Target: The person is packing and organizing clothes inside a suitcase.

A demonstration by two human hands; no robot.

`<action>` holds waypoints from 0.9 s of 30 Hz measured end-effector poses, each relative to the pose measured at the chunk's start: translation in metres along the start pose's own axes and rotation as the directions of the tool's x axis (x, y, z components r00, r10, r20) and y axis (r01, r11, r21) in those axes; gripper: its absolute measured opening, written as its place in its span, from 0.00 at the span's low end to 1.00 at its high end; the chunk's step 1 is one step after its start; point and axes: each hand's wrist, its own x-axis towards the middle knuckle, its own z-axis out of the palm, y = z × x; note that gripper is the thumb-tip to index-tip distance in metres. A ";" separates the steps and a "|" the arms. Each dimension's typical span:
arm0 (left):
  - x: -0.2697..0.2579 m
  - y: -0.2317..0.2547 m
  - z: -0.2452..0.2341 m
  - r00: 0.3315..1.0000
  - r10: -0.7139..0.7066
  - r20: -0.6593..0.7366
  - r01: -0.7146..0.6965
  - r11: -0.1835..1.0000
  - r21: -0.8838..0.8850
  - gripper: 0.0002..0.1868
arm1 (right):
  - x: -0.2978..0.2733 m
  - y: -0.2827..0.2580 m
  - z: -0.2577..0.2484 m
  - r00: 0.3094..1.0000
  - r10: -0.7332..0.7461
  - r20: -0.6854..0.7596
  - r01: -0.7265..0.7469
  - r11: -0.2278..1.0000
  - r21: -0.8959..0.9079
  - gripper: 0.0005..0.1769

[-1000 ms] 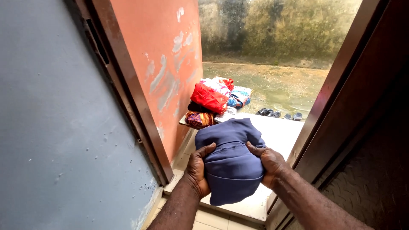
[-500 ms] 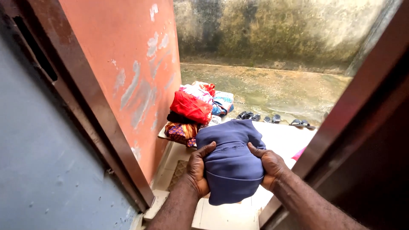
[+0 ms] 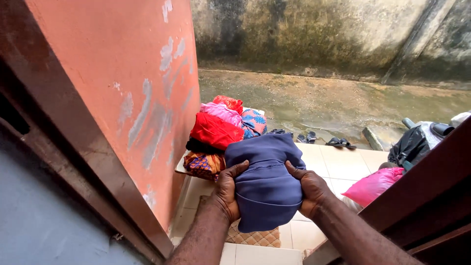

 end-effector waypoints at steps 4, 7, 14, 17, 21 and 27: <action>0.018 0.009 0.001 1.000 -0.015 -0.006 0.015 1.000 0.014 0.29 | 0.019 -0.006 -0.002 0.999 0.031 -0.010 -0.031 0.999 0.011 0.24; 0.035 0.020 -0.002 1.000 0.007 -0.027 -0.006 1.000 0.014 0.30 | 0.035 -0.014 0.005 0.997 0.042 -0.069 -0.041 0.999 0.005 0.25; 0.080 0.072 0.008 0.999 -0.004 0.050 0.004 1.000 -0.001 0.33 | 0.113 -0.048 0.020 0.999 0.039 -0.026 -0.039 0.999 0.003 0.23; 0.110 0.096 0.016 0.999 0.022 0.038 -0.022 1.000 0.016 0.32 | 0.150 -0.072 0.026 0.998 0.051 0.028 -0.052 0.999 0.009 0.24; 0.150 0.124 0.033 1.000 0.026 -0.008 -0.026 0.999 0.043 0.31 | 0.195 -0.104 0.030 0.994 0.084 0.074 -0.085 0.996 0.004 0.25; 0.191 0.142 0.091 0.997 -0.063 -0.032 0.065 0.996 0.062 0.31 | 0.219 -0.170 0.028 0.997 0.077 0.007 -0.077 0.997 0.019 0.25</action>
